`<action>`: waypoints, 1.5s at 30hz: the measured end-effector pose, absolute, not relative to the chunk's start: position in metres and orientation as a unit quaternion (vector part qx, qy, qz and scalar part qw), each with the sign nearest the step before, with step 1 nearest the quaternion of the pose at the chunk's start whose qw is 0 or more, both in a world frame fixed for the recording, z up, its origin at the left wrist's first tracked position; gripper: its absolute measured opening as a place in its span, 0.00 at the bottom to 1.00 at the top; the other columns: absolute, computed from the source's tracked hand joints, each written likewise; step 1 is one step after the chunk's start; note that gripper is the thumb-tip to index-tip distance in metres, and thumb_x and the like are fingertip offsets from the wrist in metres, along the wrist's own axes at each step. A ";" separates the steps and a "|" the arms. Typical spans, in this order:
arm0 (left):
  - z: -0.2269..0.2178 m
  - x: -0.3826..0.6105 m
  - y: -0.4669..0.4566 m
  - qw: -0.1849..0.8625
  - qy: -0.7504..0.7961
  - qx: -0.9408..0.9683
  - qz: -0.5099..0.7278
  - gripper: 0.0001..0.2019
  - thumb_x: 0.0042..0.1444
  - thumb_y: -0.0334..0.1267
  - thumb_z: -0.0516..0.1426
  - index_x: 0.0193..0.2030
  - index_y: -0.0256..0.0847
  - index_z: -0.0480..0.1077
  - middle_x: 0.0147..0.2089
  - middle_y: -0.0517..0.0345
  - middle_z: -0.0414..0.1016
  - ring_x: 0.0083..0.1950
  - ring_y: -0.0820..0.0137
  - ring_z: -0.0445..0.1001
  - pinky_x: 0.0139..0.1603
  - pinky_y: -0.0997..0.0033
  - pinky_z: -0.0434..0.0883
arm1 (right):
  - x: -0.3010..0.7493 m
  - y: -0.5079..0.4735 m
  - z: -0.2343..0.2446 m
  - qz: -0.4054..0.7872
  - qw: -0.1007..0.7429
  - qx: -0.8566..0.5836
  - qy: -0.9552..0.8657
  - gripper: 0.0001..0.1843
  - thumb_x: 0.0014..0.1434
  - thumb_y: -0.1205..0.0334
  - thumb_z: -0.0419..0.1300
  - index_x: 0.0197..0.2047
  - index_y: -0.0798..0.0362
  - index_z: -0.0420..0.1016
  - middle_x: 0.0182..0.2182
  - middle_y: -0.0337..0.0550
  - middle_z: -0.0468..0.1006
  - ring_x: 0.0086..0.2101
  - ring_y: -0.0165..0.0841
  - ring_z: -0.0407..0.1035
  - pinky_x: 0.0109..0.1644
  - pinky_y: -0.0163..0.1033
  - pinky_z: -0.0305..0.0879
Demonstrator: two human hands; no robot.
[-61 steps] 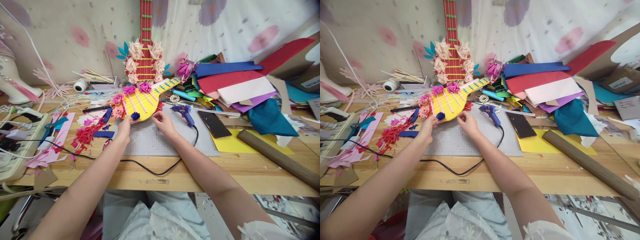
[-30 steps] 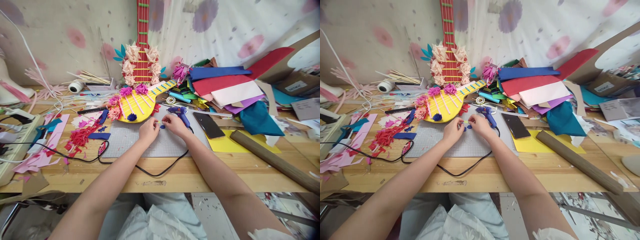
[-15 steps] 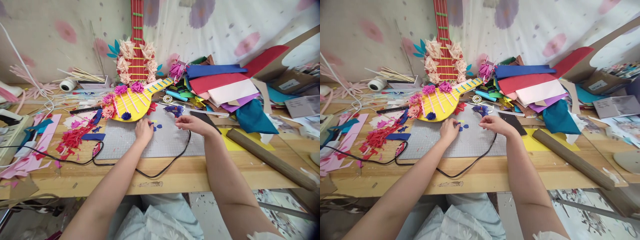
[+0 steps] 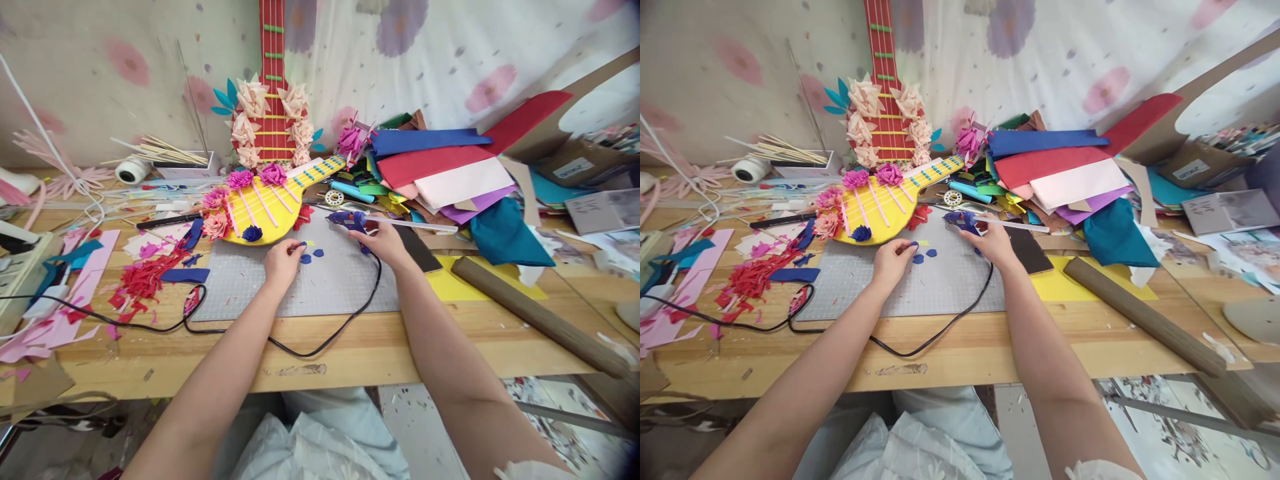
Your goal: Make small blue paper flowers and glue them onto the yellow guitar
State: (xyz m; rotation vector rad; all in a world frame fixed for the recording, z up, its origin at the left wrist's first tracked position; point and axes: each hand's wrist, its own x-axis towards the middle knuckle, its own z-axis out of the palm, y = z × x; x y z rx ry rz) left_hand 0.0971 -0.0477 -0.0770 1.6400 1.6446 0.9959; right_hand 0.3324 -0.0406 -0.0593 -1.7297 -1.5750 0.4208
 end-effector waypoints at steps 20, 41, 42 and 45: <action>-0.074 0.095 -0.052 0.250 0.627 0.663 0.324 0.06 0.54 0.37 0.51 0.29 0.41 0.66 0.30 0.59 0.70 0.34 0.70 0.68 0.36 0.72 0.61 | 0.301 -0.059 -0.045 0.421 0.362 -0.571 -0.605 0.25 0.48 0.39 0.58 0.29 0.56 0.73 0.17 0.36 0.65 0.19 0.25 0.56 0.23 0.34 0.55; -0.073 0.095 -0.054 0.253 0.624 0.667 0.319 0.07 0.53 0.36 0.51 0.26 0.41 0.64 0.28 0.59 0.69 0.33 0.70 0.67 0.34 0.71 0.60 | 0.299 -0.058 -0.049 0.358 0.279 -0.618 -0.642 0.24 0.48 0.39 0.59 0.22 0.54 0.68 0.20 0.40 0.70 0.23 0.28 0.61 0.29 0.36 0.57; -0.073 0.094 -0.054 0.252 0.625 0.667 0.318 0.07 0.53 0.36 0.51 0.26 0.42 0.64 0.28 0.59 0.69 0.33 0.70 0.67 0.34 0.71 0.60 | 0.299 -0.058 -0.049 0.356 0.278 -0.619 -0.642 0.24 0.48 0.39 0.59 0.22 0.54 0.68 0.20 0.40 0.70 0.23 0.28 0.61 0.29 0.36 0.57; -0.073 0.094 -0.054 0.251 0.625 0.668 0.317 0.07 0.54 0.37 0.51 0.26 0.42 0.64 0.28 0.59 0.69 0.33 0.70 0.68 0.34 0.71 0.60 | 0.300 -0.058 -0.049 0.352 0.278 -0.617 -0.647 0.24 0.48 0.39 0.58 0.22 0.54 0.68 0.19 0.40 0.69 0.23 0.28 0.61 0.29 0.36 0.57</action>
